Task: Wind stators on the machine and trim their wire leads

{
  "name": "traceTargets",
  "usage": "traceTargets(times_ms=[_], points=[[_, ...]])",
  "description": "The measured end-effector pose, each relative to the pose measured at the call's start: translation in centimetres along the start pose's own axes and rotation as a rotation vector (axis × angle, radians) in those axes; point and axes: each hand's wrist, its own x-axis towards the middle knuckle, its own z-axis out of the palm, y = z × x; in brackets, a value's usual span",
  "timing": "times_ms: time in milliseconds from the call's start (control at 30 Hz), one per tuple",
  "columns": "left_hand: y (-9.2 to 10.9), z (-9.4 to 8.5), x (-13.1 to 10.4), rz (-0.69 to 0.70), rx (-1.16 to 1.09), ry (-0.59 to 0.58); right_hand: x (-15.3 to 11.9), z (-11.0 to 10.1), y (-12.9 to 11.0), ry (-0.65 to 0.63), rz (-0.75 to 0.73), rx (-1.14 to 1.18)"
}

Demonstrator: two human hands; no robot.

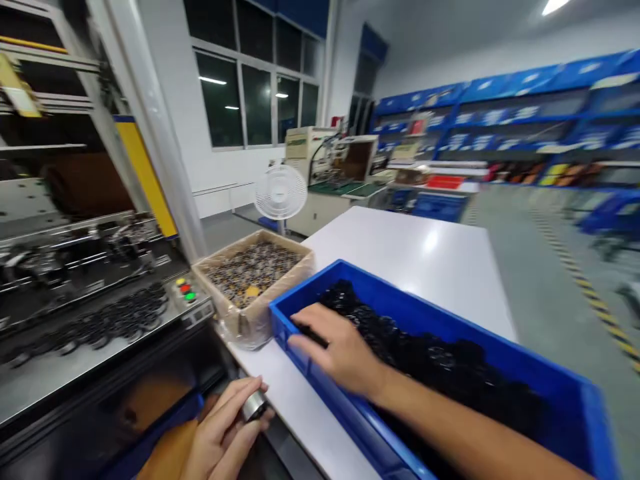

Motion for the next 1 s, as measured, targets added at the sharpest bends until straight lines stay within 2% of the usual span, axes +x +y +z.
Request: traceTargets(times_ms=[67,100,167,233,333,467,533,633,800,1000], points=[[0.5,-0.8,0.6,-0.062,-0.004,0.002,0.4,1.0,3.6,-0.317,0.343,-0.215],[0.7,-1.3,0.8,-0.092,-0.011,0.006,0.3,1.7,4.9,-0.411,0.415,-0.256],[1.1,-2.1,1.1,-0.116,0.007,0.031,-0.1,2.7,6.6,-0.558,0.475,-0.3],[1.5,-2.5,1.0,-0.091,0.048,0.079,-0.7,3.4,7.2,-0.629,0.469,-0.308],[1.8,-2.6,0.5,-0.016,0.199,0.109,-1.2,3.8,7.5,-0.698,0.469,-0.338],[2.5,-3.1,-0.3,0.118,0.515,0.063,-0.9,4.2,8.2,-0.764,0.528,-0.382],[3.0,-3.6,-0.5,0.149,0.551,0.087,-0.6,4.2,8.5,-0.783,0.568,-0.41],[3.8,-4.2,-0.6,0.135,0.422,0.118,-0.2,3.5,8.4,-0.775,0.605,-0.465],[4.0,-4.4,-0.5,-0.004,0.028,0.111,0.4,1.8,7.7,-0.803,0.593,-0.489],[4.1,-4.1,0.1,-0.042,-0.098,0.118,0.5,1.5,6.9,-0.909,0.531,-0.432]])
